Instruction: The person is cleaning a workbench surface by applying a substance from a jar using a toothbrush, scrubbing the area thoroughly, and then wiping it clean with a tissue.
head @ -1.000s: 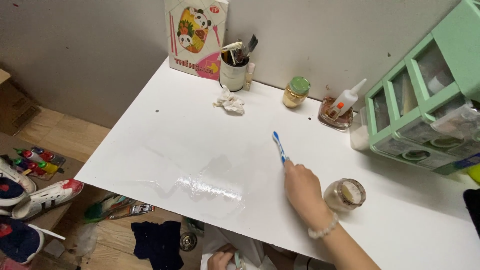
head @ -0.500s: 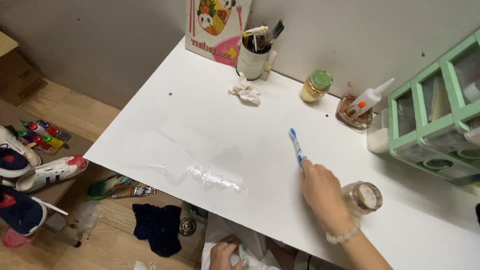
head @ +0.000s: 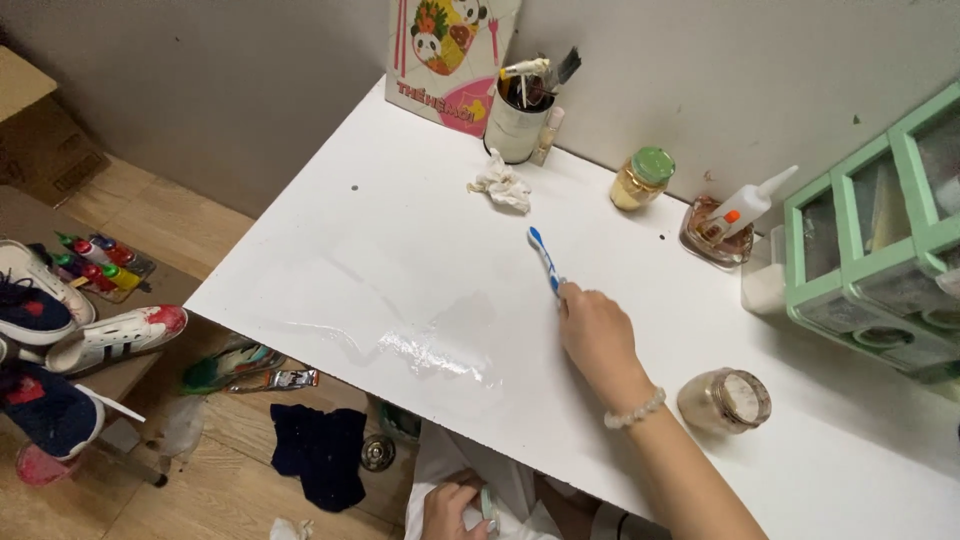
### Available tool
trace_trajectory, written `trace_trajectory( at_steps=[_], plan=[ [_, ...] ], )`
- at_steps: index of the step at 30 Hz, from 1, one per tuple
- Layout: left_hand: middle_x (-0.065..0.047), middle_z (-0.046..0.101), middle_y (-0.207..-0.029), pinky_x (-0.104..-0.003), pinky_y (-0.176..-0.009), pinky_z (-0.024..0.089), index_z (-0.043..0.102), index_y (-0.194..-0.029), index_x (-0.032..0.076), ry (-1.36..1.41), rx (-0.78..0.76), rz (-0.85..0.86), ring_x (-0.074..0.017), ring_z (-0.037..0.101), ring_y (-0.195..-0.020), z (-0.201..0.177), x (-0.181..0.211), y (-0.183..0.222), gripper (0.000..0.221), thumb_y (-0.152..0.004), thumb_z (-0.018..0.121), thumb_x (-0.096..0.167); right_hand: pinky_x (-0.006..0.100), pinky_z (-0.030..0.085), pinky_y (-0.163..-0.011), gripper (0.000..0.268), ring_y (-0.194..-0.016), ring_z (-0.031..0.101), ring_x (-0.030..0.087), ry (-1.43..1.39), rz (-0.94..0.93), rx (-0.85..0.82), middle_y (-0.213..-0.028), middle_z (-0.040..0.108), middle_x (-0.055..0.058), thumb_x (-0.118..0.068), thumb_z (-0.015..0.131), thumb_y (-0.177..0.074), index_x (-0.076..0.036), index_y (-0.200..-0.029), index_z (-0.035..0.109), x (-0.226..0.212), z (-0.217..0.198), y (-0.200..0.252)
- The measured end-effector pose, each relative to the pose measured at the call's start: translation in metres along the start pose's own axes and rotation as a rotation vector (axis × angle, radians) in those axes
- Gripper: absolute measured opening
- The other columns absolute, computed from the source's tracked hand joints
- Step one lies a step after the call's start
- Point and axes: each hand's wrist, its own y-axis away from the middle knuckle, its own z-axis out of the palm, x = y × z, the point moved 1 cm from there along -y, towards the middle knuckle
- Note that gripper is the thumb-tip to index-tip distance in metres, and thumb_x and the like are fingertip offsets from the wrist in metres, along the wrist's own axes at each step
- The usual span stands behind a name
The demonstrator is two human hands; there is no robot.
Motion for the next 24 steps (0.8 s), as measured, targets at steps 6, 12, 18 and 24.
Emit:
trace_trajectory(
  at_steps=[6, 12, 18, 24],
  plan=[
    [-0.005, 0.061, -0.063, -0.042, -0.046, 0.038, 0.075, -0.089, 0.011, 0.041, 0.03, 0.085, -0.0215, 0.061, -0.056, 0.007, -0.008, -0.007, 0.082, -0.088, 0.039, 0.085, 0.06, 0.05, -0.066, 0.02, -0.076, 0.066, 0.045, -0.023, -0.028, -0.063, -0.084, 0.071, 0.018, -0.023, 0.052, -0.099, -0.016, -0.112, 0.065, -0.02, -0.021, 0.021],
    [-0.003, 0.055, -0.067, -0.037, -0.054, 0.042, 0.074, -0.092, 0.017, 0.008, -0.15, -0.123, -0.0204, 0.06, -0.062, -0.003, -0.003, -0.004, 0.056, -0.078, 0.063, 0.07, 0.045, 0.047, -0.052, 0.018, -0.058, 0.061, 0.028, -0.161, -0.208, -0.194, -0.069, 0.068, 0.007, -0.022, 0.052, -0.103, -0.014, -0.103, 0.069, -0.049, -0.027, 0.048],
    [-0.003, 0.05, -0.064, -0.036, -0.052, 0.04, 0.075, -0.09, 0.019, 0.002, -0.048, -0.056, -0.0204, 0.058, -0.059, 0.009, -0.013, 0.01, 0.078, -0.082, 0.044, 0.09, 0.054, 0.047, -0.059, 0.018, -0.065, 0.062, 0.039, -0.091, -0.1, -0.185, -0.078, 0.068, 0.013, -0.026, 0.046, -0.103, -0.017, -0.107, 0.061, -0.033, -0.022, 0.062],
    [-0.003, 0.043, -0.057, -0.037, -0.048, 0.029, 0.058, -0.067, 0.013, 0.051, -0.051, -0.025, -0.0159, 0.05, -0.051, -0.006, 0.014, -0.005, 0.082, -0.089, 0.034, 0.088, 0.047, 0.055, -0.061, 0.034, -0.081, 0.072, 0.029, -0.147, -0.15, -0.165, -0.102, 0.076, -0.008, -0.029, 0.06, -0.092, -0.038, -0.124, 0.068, -0.007, -0.036, 0.108]
  ],
)
